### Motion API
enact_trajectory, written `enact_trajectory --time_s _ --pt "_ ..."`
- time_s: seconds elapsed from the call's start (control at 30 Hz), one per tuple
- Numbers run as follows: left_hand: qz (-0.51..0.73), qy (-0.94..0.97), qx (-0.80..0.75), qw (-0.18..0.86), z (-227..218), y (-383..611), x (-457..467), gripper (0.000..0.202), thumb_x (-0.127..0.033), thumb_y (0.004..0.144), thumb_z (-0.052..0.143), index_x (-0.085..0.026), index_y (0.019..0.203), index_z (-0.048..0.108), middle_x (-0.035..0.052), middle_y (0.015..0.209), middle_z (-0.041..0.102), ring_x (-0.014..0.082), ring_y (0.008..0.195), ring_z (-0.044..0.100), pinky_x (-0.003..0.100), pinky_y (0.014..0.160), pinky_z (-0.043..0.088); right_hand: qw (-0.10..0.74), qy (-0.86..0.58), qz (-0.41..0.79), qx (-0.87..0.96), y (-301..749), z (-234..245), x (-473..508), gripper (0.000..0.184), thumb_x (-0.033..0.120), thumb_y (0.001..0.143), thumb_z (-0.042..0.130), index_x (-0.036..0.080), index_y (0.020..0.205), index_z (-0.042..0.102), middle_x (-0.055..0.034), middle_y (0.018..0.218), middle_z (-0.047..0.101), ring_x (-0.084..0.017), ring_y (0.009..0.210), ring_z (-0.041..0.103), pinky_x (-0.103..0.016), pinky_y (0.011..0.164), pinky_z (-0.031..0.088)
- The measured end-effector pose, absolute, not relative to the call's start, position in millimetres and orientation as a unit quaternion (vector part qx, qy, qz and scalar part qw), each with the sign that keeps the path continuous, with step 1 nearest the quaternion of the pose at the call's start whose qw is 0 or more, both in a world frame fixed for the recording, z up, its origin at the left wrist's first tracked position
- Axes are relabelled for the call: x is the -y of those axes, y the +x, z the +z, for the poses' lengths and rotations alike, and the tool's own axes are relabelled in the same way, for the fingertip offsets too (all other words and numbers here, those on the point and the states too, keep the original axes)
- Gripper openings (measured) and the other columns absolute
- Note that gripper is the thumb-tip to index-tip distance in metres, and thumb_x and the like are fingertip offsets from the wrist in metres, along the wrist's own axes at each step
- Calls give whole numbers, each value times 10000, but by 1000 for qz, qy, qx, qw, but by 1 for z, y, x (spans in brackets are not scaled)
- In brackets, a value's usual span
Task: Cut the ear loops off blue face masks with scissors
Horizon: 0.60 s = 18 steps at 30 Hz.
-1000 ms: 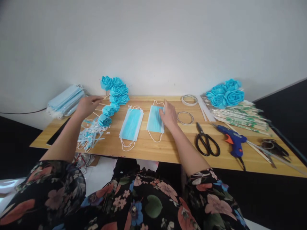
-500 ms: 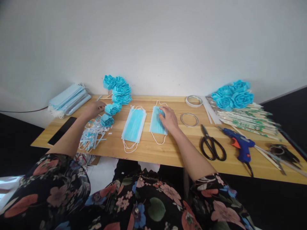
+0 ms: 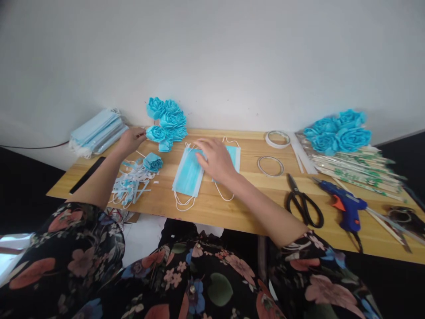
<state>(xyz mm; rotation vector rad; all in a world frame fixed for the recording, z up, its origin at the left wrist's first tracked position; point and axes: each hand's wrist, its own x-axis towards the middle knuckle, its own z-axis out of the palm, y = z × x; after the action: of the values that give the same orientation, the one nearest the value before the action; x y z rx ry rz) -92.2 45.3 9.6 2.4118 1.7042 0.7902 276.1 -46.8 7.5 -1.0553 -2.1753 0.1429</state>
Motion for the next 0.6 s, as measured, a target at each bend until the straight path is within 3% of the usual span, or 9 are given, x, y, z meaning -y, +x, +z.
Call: enact_trajectory --time_s 0.23,0.43,0.6 --pt "273 779 -563 47 14 -95 -45 297 -366 876 510 -154 821 712 63 779 686 203 743 578 290 704 412 260 -335 132 896 169 2 41 454 357 940 610 182 1357 570 -149 1399 594 -316 1260 556 -504 1057 463" --pt "303 759 -574 60 23 -99 -42 237 -329 846 524 -158 810 684 26 731 638 177 702 539 283 671 390 217 -353 95 905 110 -14 34 586 405 870 703 140 1367 539 -209 1422 541 -365 1174 563 -520 985 478" --pt "334 752 -565 62 25 -99 -39 207 -327 816 534 -162 737 632 -1 635 539 151 634 485 282 617 335 192 -364 71 908 93 -17 38 540 273 876 669 179 1386 522 -199 1405 551 -369 1119 576 -493 878 514"
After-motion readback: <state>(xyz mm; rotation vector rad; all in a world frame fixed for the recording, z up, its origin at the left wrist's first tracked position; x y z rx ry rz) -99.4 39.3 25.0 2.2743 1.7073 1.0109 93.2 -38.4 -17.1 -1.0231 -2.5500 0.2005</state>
